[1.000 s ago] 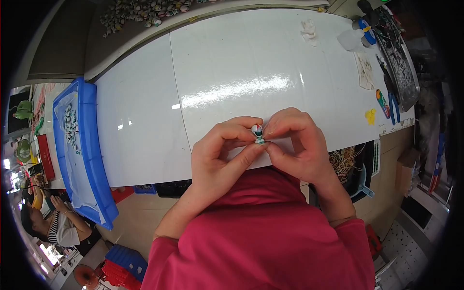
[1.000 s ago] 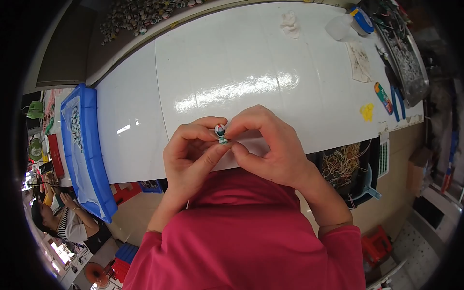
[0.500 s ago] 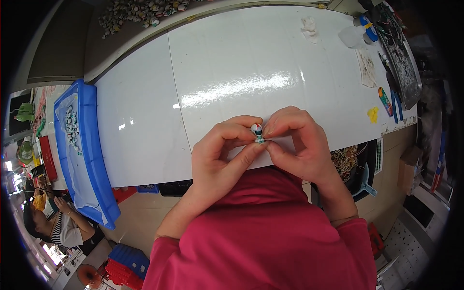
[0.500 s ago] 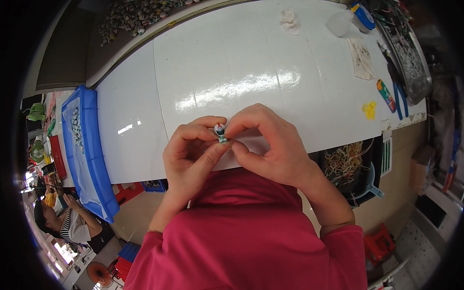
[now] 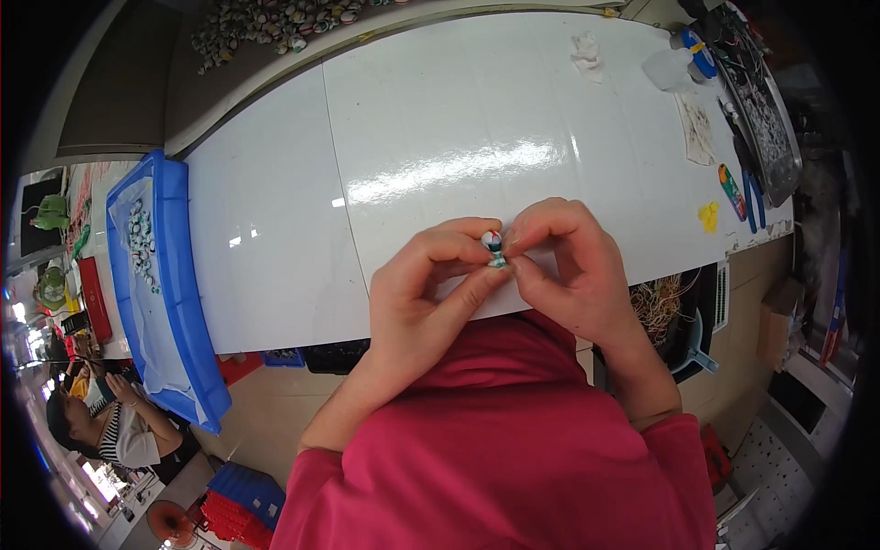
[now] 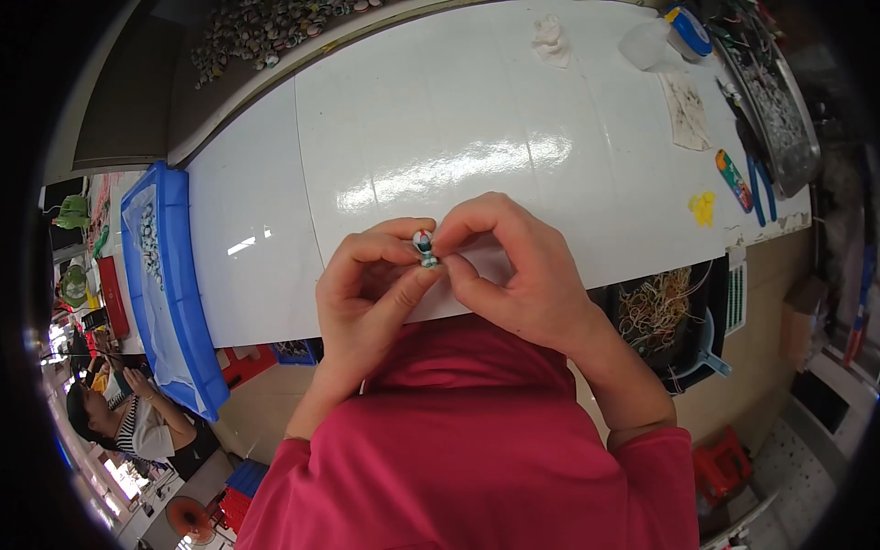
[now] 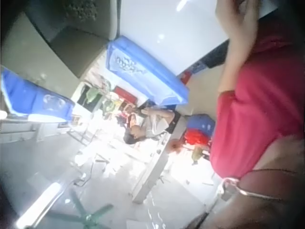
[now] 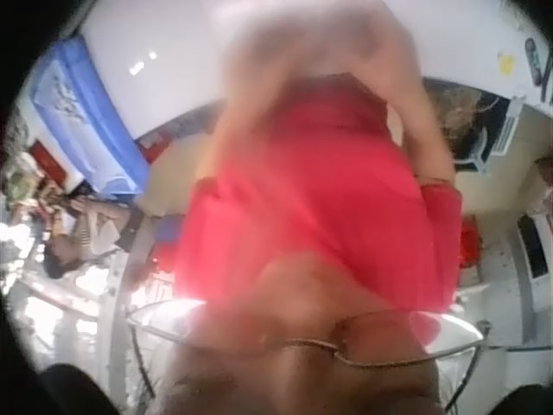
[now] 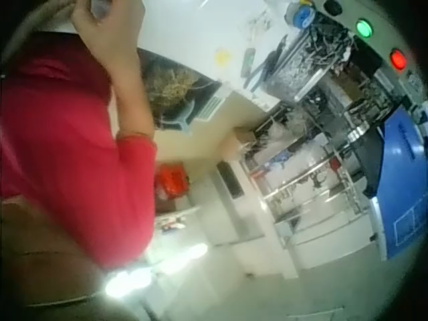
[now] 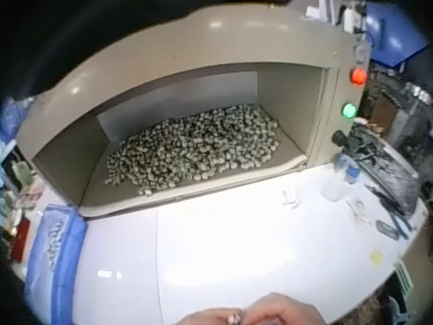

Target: The person assembles small figurine pieces by applying glue with a dispenser bottle and pressing the components together by hand.

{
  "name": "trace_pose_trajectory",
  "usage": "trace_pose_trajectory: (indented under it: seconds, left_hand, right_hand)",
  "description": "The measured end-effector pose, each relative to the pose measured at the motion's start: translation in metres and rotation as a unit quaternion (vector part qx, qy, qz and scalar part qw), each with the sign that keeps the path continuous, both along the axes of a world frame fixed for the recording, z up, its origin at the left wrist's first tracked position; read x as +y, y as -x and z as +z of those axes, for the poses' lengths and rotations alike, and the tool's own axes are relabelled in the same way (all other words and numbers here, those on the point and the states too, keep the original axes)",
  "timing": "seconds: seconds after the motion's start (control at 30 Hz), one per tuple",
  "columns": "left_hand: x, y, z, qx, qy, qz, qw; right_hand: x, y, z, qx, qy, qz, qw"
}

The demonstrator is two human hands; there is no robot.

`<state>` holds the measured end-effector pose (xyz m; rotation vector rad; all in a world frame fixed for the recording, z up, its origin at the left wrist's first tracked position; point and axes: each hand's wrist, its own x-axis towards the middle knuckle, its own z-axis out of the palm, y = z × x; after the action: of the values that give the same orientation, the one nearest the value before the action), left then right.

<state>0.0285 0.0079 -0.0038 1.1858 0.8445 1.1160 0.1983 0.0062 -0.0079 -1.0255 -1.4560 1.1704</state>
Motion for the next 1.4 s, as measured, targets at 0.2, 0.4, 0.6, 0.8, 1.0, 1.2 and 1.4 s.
trace_pose_trajectory:
  seconds: [0.2, 0.4, 0.6, 0.8, 1.0, 1.2, 1.4]
  left_hand:
    - [-0.0023, 0.0008, -0.0004, 0.051, -0.039, -0.007, 0.998]
    - [-0.0021, 0.0015, 0.0007, -0.015, 0.000, 0.004, 1.000]
    - [-0.0018, 0.0016, 0.0008, -0.029, 0.003, -0.002, 1.000]
    - [-0.0005, 0.0023, -0.0011, 0.004, -0.010, 0.000, 1.000]
    - [-0.0020, 0.0012, 0.0006, 0.012, -0.006, 0.006, 1.000]
    - [-0.0073, 0.0005, 0.0011, 0.006, 0.003, 0.015, 1.000]
    - [-0.0057, -0.0020, -0.0019, 0.020, -0.002, 0.010, 1.000]
  right_hand:
    - [-0.0004, 0.0000, 0.0001, 0.017, 0.001, 0.000, 1.000]
    - [-0.0018, 0.0003, 0.0034, 0.028, 0.003, 0.013, 1.000]
    - [-0.0013, -0.0022, 0.0029, 0.023, -0.007, 0.025, 0.999]
    - [0.0020, -0.0043, 0.0030, 0.011, -0.016, 0.032, 0.999]
    - [0.0019, -0.0034, 0.0052, 0.011, -0.014, 0.027, 0.999]
    - [-0.0036, -0.0026, 0.0041, 0.007, -0.016, 0.023, 1.000]
    - [-0.0031, -0.0062, 0.0042, -0.004, -0.013, 0.019, 1.000]
